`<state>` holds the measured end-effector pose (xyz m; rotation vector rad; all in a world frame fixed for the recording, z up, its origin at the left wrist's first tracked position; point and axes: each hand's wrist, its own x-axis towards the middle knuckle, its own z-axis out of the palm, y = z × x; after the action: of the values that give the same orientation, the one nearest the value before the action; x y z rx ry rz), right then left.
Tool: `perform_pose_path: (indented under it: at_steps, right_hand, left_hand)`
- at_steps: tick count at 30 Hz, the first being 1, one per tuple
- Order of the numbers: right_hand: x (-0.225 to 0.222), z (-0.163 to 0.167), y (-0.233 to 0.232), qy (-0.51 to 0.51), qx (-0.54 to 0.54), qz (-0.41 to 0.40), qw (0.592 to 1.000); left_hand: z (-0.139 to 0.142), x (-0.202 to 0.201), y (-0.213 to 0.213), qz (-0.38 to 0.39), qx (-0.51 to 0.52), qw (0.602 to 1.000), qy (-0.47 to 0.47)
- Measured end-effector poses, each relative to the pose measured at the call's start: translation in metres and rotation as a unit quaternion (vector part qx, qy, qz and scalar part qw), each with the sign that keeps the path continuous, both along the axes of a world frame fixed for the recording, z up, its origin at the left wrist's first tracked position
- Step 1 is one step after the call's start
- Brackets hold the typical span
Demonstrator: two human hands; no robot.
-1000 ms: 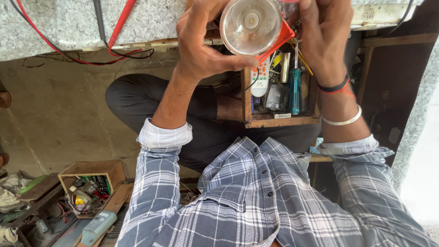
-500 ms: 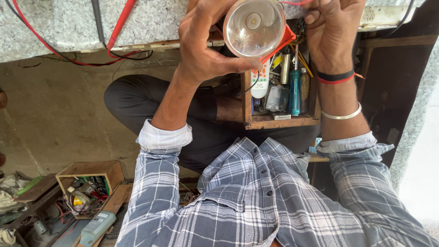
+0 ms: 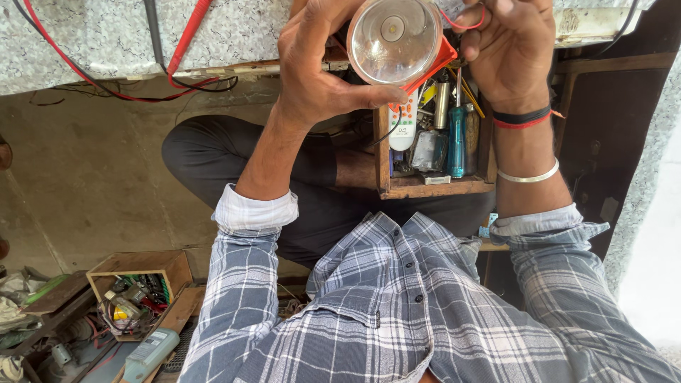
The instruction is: The person sits on the floor and repairs a portable lantern. They connect wires to the lamp head, test the light, apply adhesive to the plastic lens, reattach the lens, and close the orange casing.
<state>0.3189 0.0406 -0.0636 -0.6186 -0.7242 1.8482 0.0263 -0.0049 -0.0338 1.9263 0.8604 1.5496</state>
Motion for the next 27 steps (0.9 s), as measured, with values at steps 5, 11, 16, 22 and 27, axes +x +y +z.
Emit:
perform_pose_path:
  at_steps: [5,11,16,22,27]
  right_hand:
    - [0.001,0.0,0.006,0.077,0.003,0.039,0.996]
    - [0.004,-0.004,0.001,0.077,-0.062,-0.009,0.995]
    - [0.005,-0.008,0.001,0.064,-0.026,0.007,0.998]
    - [-0.001,-0.002,0.001,0.039,0.043,0.008,0.998]
    - [-0.009,0.01,-0.005,-0.066,0.08,-0.029,0.994]
  left_hand:
    - [0.001,0.0,0.0,0.0,-0.002,1.0,0.002]
    - [0.0,-0.001,-0.002,0.006,-0.005,1.0,0.01]
    - [0.0,-0.001,-0.002,0.008,0.002,1.0,0.019]
    - [0.001,-0.002,-0.003,0.019,0.0,0.999,0.033]
    - [-0.002,-0.001,0.0,0.013,0.011,0.999,0.027]
